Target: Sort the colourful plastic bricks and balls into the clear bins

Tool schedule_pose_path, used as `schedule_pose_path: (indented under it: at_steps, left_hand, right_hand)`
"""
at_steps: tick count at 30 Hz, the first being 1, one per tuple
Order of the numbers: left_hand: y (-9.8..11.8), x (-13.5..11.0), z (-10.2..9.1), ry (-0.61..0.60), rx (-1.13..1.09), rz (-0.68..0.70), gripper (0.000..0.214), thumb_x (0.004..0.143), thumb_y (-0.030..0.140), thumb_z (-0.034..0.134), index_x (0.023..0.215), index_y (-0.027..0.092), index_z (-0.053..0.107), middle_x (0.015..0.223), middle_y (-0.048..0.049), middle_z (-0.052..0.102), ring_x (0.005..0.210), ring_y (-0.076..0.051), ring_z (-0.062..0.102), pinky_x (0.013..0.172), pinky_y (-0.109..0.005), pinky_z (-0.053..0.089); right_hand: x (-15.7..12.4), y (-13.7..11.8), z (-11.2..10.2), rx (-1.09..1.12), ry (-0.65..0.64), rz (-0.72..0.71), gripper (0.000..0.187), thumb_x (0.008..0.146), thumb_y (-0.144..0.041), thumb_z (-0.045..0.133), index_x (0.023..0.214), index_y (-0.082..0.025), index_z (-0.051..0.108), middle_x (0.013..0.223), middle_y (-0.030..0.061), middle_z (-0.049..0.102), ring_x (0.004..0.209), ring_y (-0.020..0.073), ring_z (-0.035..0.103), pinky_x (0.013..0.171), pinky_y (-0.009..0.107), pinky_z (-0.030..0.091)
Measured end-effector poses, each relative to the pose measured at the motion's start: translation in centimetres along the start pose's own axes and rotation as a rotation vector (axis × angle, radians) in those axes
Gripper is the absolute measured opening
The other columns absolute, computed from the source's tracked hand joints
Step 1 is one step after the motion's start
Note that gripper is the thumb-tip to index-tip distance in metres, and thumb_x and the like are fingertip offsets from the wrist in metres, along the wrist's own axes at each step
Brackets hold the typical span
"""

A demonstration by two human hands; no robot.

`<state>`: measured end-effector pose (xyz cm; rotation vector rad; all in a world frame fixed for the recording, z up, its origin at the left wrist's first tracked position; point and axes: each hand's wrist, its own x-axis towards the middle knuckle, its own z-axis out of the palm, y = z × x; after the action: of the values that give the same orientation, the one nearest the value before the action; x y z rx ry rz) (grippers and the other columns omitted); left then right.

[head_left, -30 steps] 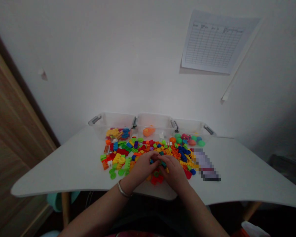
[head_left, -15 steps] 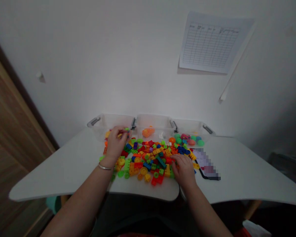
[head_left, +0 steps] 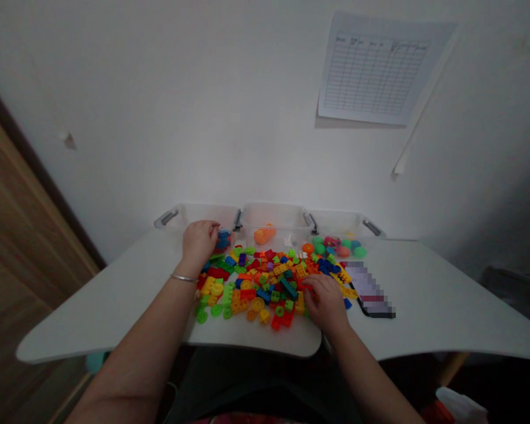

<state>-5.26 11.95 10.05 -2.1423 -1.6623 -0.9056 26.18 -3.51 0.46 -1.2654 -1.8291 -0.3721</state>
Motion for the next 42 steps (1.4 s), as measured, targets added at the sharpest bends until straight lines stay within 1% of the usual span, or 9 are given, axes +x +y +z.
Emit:
schedule_pose_path:
  at_steps: [2,10,15,20,25,30,34,38,42]
  left_hand:
    - [-0.2,-0.1,0.2,-0.07,0.05,0.022,0.036,0.089,0.031,0.037,0.097,0.016,0.069,0.099,-0.0129,0.071,0.098,-0.028,0.061,0.094,-0.044,0.04]
    - [-1.1,-1.1,1.1,-0.127,0.163,0.124,0.053,0.082,0.039,0.051,0.131,0.019,0.053,0.128,-0.0124,0.06,0.123,-0.033,0.047,0.11,-0.052,0.024]
    - [-1.5,-1.4,1.5,-0.146,0.144,0.124,0.062,0.083,0.04,0.051,0.14,0.02,0.043,0.147,-0.0101,0.044,0.135,-0.035,0.034,0.113,-0.054,0.018]
    - [-1.2,-1.2,1.0,-0.168,0.143,0.089,0.064,0.083,0.038,0.051,0.143,0.02,0.039,0.154,-0.0102,0.035,0.139,-0.035,0.03,0.114,-0.055,0.019]
    - [1.4,-1.8,-0.3,-0.224,0.073,-0.011,0.06,0.085,0.041,0.05,0.142,0.023,0.042,0.151,-0.0103,0.039,0.139,-0.04,0.029,0.108,-0.066,0.021]
    - [6.0,-6.2,-1.0,-0.181,-0.125,0.161,0.044,0.086,0.038,0.053,0.128,0.025,0.057,0.139,-0.0089,0.054,0.135,-0.034,0.038,0.111,-0.062,0.024]
    - [9.0,-10.5,-0.8,-0.254,-0.261,0.301,0.04,0.085,0.032,0.056,0.125,0.03,0.059,0.133,-0.0059,0.059,0.132,-0.031,0.042,0.112,-0.064,0.022]
    - [10.6,-13.0,-0.7,-0.331,-0.294,0.374,0.04,0.085,0.033,0.058,0.124,0.029,0.059,0.132,-0.0055,0.06,0.13,-0.03,0.045,0.112,-0.061,0.024]
    - [11.6,-14.4,-0.7,-0.313,-0.285,0.38,0.036,0.089,0.036,0.054,0.123,0.028,0.06,0.128,-0.0057,0.064,0.124,-0.029,0.051,0.113,-0.061,0.021]
  right_hand:
    - [0.0,0.1,0.1,0.021,-0.005,-0.002,0.02,0.079,-0.012,0.051,0.092,-0.02,0.065,0.096,0.0057,0.07,0.093,0.0215,0.061,0.086,0.039,0.046]
    - [-0.2,0.3,0.4,0.038,0.016,0.026,0.019,0.081,-0.013,0.05,0.09,-0.021,0.065,0.093,0.0058,0.07,0.091,0.0216,0.062,0.085,0.04,0.048]
    - [-0.3,0.3,0.3,0.046,0.016,0.052,0.018,0.082,-0.014,0.051,0.09,-0.02,0.065,0.093,0.0061,0.07,0.091,0.0218,0.062,0.086,0.041,0.048]
    - [-0.3,0.2,0.2,0.038,0.017,0.059,0.018,0.083,-0.016,0.05,0.091,-0.021,0.065,0.093,0.0063,0.07,0.091,0.0225,0.062,0.085,0.041,0.048]
    - [-0.1,-0.1,0.1,0.044,-0.013,0.042,0.012,0.084,-0.024,0.055,0.091,-0.021,0.064,0.093,0.0064,0.07,0.09,0.0227,0.062,0.084,0.04,0.047]
    - [-0.1,0.0,0.0,0.035,-0.059,0.032,0.014,0.083,-0.031,0.061,0.092,-0.021,0.065,0.094,0.0068,0.07,0.091,0.0236,0.062,0.085,0.041,0.047]
    - [0.0,0.0,-0.2,0.03,-0.086,0.024,0.015,0.082,-0.034,0.062,0.09,-0.022,0.066,0.089,0.0059,0.07,0.088,0.0231,0.062,0.083,0.039,0.047]
    - [0.0,-0.3,-0.3,0.021,-0.096,0.028,0.013,0.08,-0.033,0.064,0.087,-0.022,0.066,0.088,0.0051,0.07,0.088,0.0228,0.062,0.084,0.039,0.046]
    - [0.0,-0.5,-0.2,0.005,-0.093,0.037,0.013,0.079,-0.033,0.065,0.086,-0.022,0.065,0.086,0.0049,0.07,0.087,0.0231,0.062,0.085,0.039,0.045]
